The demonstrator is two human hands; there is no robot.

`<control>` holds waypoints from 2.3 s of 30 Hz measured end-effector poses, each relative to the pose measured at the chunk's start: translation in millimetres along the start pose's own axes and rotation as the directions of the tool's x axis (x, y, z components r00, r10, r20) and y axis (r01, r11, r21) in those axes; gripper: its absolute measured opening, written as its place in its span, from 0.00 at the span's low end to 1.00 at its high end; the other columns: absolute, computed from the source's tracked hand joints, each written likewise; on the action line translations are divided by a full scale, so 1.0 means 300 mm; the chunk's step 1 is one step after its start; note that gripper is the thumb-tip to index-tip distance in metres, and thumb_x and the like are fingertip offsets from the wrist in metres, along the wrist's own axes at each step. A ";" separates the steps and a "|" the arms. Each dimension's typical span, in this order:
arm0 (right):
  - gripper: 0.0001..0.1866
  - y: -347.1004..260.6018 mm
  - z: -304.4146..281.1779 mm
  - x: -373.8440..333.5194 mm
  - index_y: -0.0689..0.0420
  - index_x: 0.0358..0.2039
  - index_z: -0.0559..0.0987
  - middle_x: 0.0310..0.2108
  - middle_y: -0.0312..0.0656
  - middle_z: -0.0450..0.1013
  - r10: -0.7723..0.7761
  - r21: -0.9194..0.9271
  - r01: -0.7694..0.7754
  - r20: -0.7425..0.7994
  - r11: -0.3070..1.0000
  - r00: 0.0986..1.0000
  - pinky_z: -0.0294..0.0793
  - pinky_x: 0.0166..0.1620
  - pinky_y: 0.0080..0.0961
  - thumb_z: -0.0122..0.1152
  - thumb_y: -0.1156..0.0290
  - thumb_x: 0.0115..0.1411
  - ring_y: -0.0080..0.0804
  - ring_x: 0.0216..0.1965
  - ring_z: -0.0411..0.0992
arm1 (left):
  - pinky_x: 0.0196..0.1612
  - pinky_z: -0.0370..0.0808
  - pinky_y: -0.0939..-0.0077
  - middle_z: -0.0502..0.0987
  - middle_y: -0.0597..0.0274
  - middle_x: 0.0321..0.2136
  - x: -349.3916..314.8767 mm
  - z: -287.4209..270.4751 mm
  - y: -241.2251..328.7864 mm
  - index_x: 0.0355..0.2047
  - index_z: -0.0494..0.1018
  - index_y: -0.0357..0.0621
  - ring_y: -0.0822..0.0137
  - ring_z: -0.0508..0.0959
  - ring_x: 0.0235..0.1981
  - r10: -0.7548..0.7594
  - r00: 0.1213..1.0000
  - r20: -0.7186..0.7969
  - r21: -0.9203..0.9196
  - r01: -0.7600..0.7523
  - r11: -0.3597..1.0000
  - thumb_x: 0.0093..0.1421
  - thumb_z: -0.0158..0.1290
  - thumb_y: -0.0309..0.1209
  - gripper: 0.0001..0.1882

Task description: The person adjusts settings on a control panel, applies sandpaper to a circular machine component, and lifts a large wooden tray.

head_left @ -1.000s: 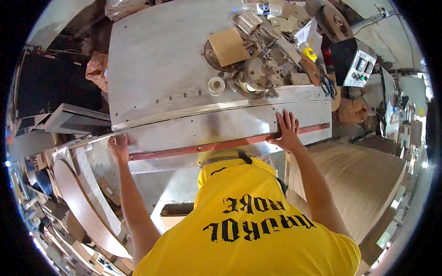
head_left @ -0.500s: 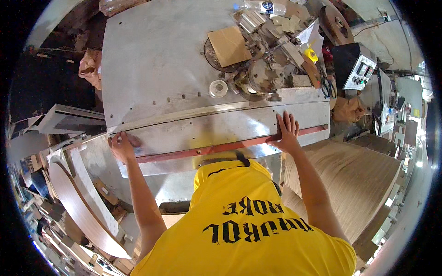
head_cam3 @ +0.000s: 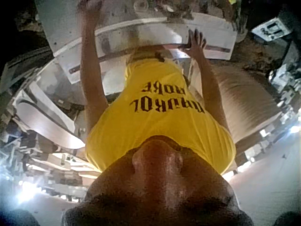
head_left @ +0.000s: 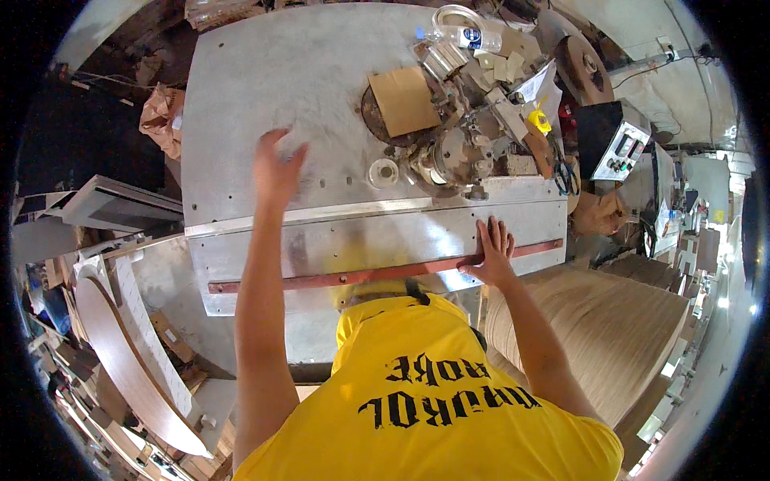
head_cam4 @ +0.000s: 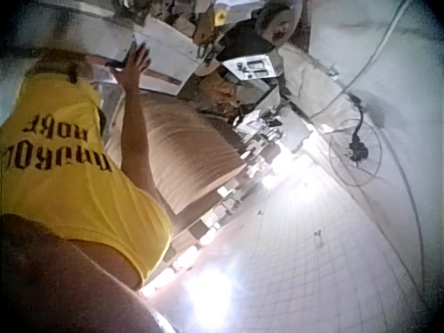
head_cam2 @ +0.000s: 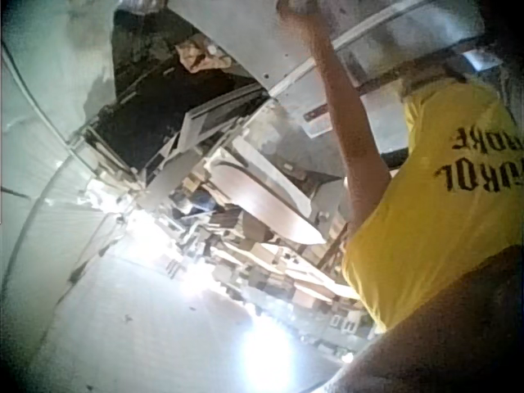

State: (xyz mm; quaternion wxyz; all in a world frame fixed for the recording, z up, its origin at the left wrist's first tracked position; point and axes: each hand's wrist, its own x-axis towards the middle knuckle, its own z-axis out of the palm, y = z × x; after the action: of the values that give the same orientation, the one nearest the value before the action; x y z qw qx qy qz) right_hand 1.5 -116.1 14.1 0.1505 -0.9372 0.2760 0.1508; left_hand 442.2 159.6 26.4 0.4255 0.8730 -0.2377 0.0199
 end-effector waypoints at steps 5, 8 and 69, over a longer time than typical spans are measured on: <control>0.69 -0.010 -0.015 0.000 0.41 0.73 0.48 0.75 0.50 0.36 0.006 -0.005 -0.006 0.002 1.000 1.000 0.30 0.69 0.63 0.70 0.27 0.36 0.57 0.74 0.33 | 0.66 0.60 0.52 0.65 0.55 0.63 0.307 0.330 0.261 0.62 0.67 0.46 0.48 0.64 0.63 0.138 0.907 0.398 0.209 -0.237 0.949 0.55 0.64 0.46 0.37; 0.68 -0.043 -0.049 0.010 0.40 0.73 0.51 0.75 0.48 0.39 0.009 0.031 -0.009 -0.006 0.999 1.000 0.31 0.70 0.62 0.71 0.29 0.34 0.57 0.74 0.33 | 0.63 0.61 0.47 0.58 0.60 0.68 0.424 0.497 0.329 0.62 0.66 0.47 0.47 0.60 0.65 0.152 0.882 0.447 0.318 -0.315 0.894 0.56 0.61 0.49 0.37; 0.78 -0.061 -0.071 0.079 0.52 0.73 0.33 0.72 0.67 0.29 0.229 0.115 -0.308 0.443 0.944 0.867 0.26 0.70 0.56 0.83 0.47 0.35 0.63 0.74 0.24 | 0.47 0.73 0.71 0.80 0.56 0.43 0.674 0.206 -0.274 0.51 0.75 0.34 0.66 0.77 0.43 -0.566 0.792 -0.229 -0.609 0.337 0.718 0.69 0.51 0.41 0.21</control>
State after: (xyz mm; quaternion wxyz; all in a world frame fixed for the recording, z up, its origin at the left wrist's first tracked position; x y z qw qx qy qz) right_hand 35.1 -120.3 28.7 0.2694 -0.8163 0.3774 0.3444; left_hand 646.5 75.8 -25.5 0.6829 0.7252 0.0844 0.0234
